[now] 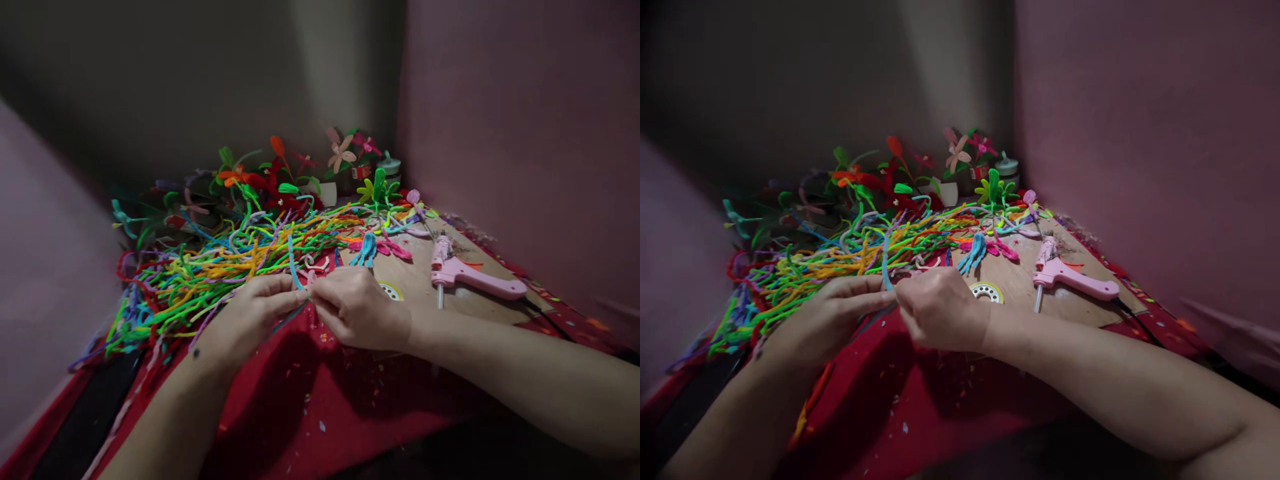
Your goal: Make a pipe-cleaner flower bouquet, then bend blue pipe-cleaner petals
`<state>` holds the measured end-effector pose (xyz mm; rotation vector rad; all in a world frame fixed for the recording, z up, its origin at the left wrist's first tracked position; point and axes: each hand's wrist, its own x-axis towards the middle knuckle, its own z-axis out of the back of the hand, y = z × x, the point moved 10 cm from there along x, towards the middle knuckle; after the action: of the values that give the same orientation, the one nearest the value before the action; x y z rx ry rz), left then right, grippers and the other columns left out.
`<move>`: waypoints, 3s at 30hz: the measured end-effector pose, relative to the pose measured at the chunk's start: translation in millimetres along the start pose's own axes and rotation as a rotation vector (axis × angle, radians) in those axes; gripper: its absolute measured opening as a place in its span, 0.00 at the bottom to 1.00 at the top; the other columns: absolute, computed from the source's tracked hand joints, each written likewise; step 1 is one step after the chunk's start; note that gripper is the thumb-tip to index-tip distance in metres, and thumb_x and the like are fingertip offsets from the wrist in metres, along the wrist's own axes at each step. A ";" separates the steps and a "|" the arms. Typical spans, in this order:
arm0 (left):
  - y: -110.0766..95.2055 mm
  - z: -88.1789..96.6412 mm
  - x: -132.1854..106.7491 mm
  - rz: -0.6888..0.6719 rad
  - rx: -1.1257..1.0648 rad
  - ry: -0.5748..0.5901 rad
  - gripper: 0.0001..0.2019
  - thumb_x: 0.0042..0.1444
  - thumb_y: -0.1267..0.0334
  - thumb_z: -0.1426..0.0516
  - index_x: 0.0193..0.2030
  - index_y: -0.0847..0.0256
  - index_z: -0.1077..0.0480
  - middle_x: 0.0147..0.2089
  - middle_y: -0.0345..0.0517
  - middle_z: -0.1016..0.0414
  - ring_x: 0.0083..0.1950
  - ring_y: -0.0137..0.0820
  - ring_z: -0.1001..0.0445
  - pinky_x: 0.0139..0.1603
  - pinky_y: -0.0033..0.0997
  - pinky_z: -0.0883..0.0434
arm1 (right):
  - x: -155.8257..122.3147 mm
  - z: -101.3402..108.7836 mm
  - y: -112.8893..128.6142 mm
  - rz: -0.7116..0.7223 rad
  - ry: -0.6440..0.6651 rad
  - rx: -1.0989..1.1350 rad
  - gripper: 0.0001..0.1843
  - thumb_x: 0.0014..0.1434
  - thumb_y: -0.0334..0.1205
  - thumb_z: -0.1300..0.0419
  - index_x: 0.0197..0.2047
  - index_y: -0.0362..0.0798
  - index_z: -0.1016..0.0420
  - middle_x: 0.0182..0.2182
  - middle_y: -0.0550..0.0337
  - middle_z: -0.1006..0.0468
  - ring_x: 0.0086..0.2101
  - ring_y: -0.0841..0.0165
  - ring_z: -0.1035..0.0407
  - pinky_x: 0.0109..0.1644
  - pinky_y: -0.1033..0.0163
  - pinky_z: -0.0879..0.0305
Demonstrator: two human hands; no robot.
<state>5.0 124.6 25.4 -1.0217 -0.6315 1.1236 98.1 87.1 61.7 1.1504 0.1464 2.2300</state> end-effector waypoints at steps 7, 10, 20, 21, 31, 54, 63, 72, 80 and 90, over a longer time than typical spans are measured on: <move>8.9 -13.4 -0.6 0.115 -0.506 0.135 0.10 0.48 0.63 0.39 0.21 0.64 0.31 0.18 0.39 0.36 0.21 0.22 0.41 0.25 0.24 0.40 | -0.3 23.1 8.3 0.033 -0.145 0.099 0.10 0.57 0.31 0.49 0.26 0.43 0.31 0.19 0.61 0.31 0.23 0.73 0.39 0.30 0.66 0.43; -15.0 20.5 -5.8 -0.161 -0.297 -0.145 0.04 0.47 0.67 0.37 0.32 0.60 0.26 0.31 0.40 0.27 0.31 0.24 0.31 0.33 0.22 0.35 | 2.6 14.2 -20.3 -0.267 -0.075 0.453 0.10 0.57 0.31 0.47 0.25 0.43 0.31 0.20 0.62 0.29 0.23 0.75 0.36 0.30 0.69 0.40; -54.9 15.6 -22.4 -0.524 0.329 -0.168 0.03 0.53 0.65 0.42 0.30 0.58 0.27 0.34 0.42 0.29 0.40 0.32 0.31 0.44 0.31 0.35 | -0.4 -0.2 -17.6 -0.324 0.048 0.531 0.10 0.55 0.28 0.47 0.24 0.44 0.32 0.18 0.66 0.33 0.21 0.77 0.41 0.27 0.70 0.44; -44.7 13.7 -17.4 -0.435 0.268 -0.127 0.04 0.53 0.63 0.42 0.30 0.58 0.28 0.32 0.41 0.30 0.37 0.32 0.32 0.42 0.31 0.34 | -0.5 2.5 -13.5 -0.279 0.028 0.472 0.09 0.55 0.28 0.47 0.24 0.43 0.32 0.18 0.66 0.34 0.21 0.77 0.41 0.27 0.70 0.45; -12.0 5.0 -6.6 -0.116 0.012 -0.060 0.08 0.55 0.58 0.42 0.31 0.60 0.32 0.27 0.35 0.36 0.28 0.23 0.40 0.32 0.23 0.39 | -1.8 -4.3 -22.9 -0.323 0.016 0.471 0.10 0.56 0.30 0.48 0.25 0.43 0.32 0.19 0.65 0.33 0.21 0.77 0.40 0.28 0.69 0.44; -21.2 17.5 -8.2 -0.219 0.280 -0.253 0.08 0.55 0.58 0.46 0.31 0.61 0.34 0.27 0.39 0.33 0.29 0.27 0.36 0.31 0.27 0.38 | -13.3 -53.5 -43.7 -0.695 0.313 0.904 0.13 0.48 0.19 0.52 0.28 0.42 0.32 0.20 0.65 0.28 0.21 0.77 0.33 0.27 0.71 0.35; -17.7 18.9 -6.4 -0.164 0.171 -0.253 0.09 0.53 0.58 0.44 0.29 0.62 0.34 0.24 0.35 0.37 0.24 0.24 0.42 0.26 0.25 0.42 | -18.1 -56.0 -47.7 -0.725 0.268 0.929 0.08 0.49 0.24 0.51 0.30 0.44 0.35 0.18 0.67 0.29 0.15 0.78 0.37 0.19 0.72 0.40; -24.2 14.7 -8.8 -0.198 0.224 -0.286 0.08 0.53 0.59 0.44 0.28 0.61 0.33 0.25 0.37 0.34 0.27 0.25 0.38 0.28 0.26 0.40 | -18.6 -53.7 -47.8 -0.752 0.243 0.899 0.10 0.47 0.22 0.52 0.29 0.47 0.40 0.16 0.70 0.33 0.14 0.78 0.40 0.17 0.73 0.44; -17.3 17.9 -6.1 -0.165 0.130 -0.262 0.08 0.51 0.59 0.42 0.29 0.62 0.32 0.25 0.37 0.33 0.26 0.25 0.37 0.28 0.26 0.39 | -13.7 -42.3 -44.6 -0.585 0.206 0.671 0.06 0.52 0.26 0.50 0.32 0.46 0.37 0.19 0.68 0.31 0.18 0.78 0.40 0.22 0.72 0.46; -9.9 28.7 -7.3 -0.104 0.051 -0.352 0.08 0.46 0.61 0.38 0.32 0.63 0.27 0.28 0.40 0.26 0.28 0.27 0.30 0.32 0.27 0.34 | -7.3 -25.0 -34.1 -0.331 0.062 0.378 0.08 0.55 0.26 0.50 0.37 0.46 0.38 0.25 0.65 0.33 0.26 0.74 0.38 0.31 0.67 0.42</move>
<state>-17.3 126.7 47.1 -0.7431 -0.9208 1.2311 98.3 114.7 28.9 1.1484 0.7554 1.9888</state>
